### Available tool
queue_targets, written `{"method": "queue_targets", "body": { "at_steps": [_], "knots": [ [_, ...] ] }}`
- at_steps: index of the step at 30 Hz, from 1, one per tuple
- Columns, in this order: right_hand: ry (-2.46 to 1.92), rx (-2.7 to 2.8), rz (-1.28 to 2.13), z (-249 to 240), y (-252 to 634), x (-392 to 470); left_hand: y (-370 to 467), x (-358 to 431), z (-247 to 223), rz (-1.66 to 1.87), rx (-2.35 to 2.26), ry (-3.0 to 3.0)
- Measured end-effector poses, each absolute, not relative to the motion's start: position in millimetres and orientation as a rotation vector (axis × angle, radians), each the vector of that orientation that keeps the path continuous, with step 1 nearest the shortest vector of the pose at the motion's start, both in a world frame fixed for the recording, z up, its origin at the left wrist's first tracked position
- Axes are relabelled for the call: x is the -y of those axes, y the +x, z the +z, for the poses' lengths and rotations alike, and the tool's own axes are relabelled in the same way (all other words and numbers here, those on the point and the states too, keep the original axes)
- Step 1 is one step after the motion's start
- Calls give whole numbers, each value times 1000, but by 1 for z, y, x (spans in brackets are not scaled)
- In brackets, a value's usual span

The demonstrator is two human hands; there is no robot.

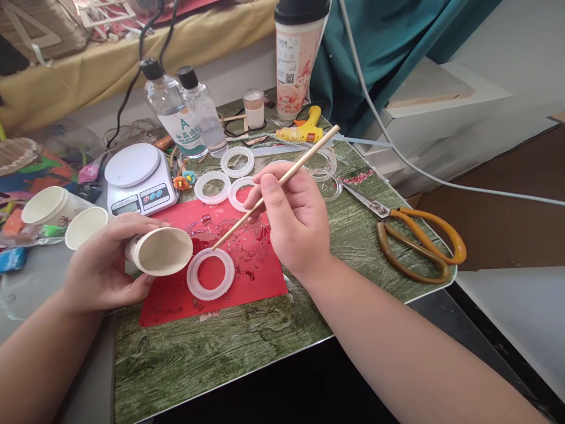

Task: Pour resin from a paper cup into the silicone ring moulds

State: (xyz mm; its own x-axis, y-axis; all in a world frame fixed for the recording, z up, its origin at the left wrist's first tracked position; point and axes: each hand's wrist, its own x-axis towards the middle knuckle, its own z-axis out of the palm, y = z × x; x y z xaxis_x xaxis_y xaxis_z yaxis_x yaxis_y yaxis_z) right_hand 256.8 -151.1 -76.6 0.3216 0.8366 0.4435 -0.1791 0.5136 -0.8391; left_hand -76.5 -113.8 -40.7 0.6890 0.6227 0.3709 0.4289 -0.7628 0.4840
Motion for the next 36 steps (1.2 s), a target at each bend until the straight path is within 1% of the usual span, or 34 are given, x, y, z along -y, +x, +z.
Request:
{"method": "queue_targets", "body": {
  "at_steps": [7, 18, 36],
  "knots": [
    [-843, 1027, 738, -77, 257, 151, -75, 113, -41, 757, -817, 2530],
    [-790, 1037, 749, -79, 256, 150, -76, 114, -40, 744, -804, 2548],
    [-838, 1037, 727, -80, 255, 150, -74, 113, -40, 753, -810, 2553]
  ]
}}
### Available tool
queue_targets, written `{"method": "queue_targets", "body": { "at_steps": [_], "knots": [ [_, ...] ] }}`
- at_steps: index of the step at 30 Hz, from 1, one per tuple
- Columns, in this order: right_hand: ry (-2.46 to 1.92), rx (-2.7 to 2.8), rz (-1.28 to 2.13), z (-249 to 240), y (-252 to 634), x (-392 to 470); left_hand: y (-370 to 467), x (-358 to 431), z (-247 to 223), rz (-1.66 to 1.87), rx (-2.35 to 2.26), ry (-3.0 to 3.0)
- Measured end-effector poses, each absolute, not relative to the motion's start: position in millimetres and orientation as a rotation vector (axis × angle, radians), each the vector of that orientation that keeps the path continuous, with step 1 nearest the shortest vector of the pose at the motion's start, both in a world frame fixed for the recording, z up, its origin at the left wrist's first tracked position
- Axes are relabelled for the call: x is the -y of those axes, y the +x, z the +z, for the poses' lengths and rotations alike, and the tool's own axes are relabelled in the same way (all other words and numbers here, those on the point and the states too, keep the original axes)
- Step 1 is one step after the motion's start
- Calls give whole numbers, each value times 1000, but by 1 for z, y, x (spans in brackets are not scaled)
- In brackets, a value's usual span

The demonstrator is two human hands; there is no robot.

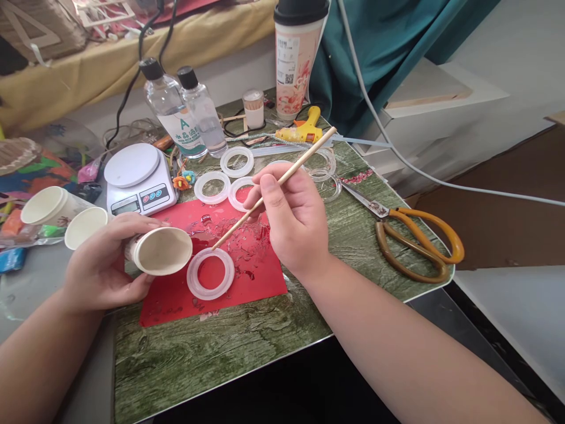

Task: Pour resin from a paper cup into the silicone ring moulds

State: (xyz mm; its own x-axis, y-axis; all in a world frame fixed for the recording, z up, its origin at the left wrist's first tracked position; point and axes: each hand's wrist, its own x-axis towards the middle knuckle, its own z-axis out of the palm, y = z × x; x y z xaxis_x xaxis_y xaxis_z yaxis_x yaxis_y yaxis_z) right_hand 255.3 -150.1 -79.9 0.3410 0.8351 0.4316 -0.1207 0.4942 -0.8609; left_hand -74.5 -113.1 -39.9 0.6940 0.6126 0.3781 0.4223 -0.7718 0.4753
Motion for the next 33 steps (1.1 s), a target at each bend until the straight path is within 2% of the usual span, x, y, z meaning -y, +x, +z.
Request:
{"method": "queue_targets", "body": {
  "at_steps": [33],
  "knots": [
    [-821, 1035, 735, -78, 257, 150, -74, 114, -40, 754, -800, 2554]
  ]
}}
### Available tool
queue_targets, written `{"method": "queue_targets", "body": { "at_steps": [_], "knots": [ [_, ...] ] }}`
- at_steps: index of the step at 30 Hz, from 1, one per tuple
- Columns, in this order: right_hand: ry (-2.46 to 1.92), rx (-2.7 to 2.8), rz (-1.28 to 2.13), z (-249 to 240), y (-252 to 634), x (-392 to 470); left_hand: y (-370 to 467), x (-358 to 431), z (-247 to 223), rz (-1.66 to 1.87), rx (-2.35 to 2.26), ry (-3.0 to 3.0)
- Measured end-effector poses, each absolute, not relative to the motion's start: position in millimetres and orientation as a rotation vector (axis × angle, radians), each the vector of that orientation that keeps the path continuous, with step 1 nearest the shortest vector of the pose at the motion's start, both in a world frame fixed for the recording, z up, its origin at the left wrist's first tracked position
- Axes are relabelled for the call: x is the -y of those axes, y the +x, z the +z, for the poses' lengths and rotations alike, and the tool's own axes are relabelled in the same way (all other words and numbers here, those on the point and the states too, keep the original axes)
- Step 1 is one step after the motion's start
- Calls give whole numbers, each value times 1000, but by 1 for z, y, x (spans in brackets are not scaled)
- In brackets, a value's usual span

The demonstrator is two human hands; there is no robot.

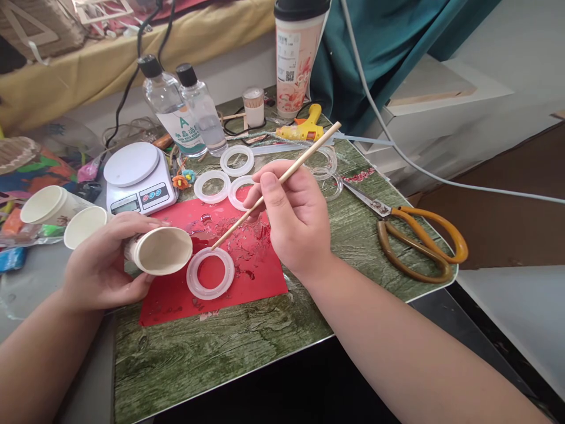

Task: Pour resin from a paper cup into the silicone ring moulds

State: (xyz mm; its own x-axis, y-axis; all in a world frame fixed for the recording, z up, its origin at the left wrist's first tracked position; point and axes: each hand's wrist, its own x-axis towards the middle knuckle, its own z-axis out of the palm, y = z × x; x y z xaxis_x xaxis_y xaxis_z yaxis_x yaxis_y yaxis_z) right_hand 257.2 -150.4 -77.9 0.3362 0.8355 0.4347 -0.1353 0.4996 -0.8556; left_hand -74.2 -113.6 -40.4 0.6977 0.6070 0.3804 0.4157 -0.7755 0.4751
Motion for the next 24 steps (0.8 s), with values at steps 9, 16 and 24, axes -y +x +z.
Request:
{"method": "queue_targets", "body": {
  "at_steps": [9, 16, 24],
  "knots": [
    [-778, 1034, 755, -77, 257, 151, -76, 106, -46, 827, -687, 2601],
    [-784, 1026, 744, -75, 256, 152, -77, 104, -45, 853, -640, 2613],
    [-807, 1044, 727, -77, 258, 151, -75, 104, -46, 845, -663, 2595]
  ]
}}
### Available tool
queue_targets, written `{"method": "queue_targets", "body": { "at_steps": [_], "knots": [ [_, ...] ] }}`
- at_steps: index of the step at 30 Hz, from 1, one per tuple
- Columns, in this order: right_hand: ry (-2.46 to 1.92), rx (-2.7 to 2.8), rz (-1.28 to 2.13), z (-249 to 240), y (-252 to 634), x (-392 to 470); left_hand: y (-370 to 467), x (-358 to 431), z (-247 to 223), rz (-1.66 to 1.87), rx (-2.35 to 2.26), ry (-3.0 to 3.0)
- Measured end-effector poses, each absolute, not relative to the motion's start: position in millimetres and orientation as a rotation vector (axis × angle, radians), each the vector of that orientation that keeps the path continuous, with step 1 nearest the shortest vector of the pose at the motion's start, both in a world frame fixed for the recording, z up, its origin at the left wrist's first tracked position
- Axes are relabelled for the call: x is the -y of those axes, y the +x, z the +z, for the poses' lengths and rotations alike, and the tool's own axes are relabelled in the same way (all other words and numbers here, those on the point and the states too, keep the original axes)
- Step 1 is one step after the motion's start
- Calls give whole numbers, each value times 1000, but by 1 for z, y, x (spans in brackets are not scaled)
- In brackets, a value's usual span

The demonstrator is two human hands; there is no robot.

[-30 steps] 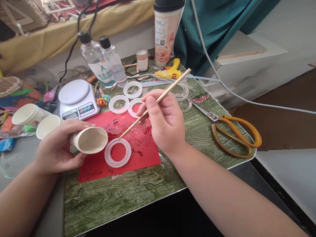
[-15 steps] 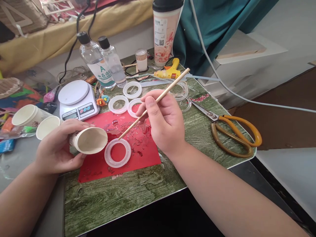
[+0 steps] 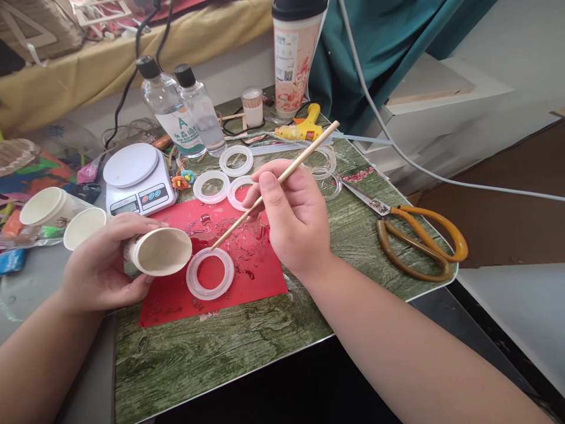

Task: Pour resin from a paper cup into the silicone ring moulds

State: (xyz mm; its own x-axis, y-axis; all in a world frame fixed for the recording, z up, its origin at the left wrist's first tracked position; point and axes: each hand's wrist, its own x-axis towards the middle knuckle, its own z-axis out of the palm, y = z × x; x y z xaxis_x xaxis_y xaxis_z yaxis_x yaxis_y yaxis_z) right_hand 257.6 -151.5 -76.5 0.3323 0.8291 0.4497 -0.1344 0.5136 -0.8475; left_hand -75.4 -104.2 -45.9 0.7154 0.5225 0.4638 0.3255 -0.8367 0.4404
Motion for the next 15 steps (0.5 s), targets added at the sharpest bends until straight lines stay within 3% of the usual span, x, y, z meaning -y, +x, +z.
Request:
{"method": "queue_targets", "body": {
  "at_steps": [15],
  "knots": [
    [-789, 1049, 741, -76, 257, 151, -73, 112, -39, 784, -757, 2581]
  ]
}}
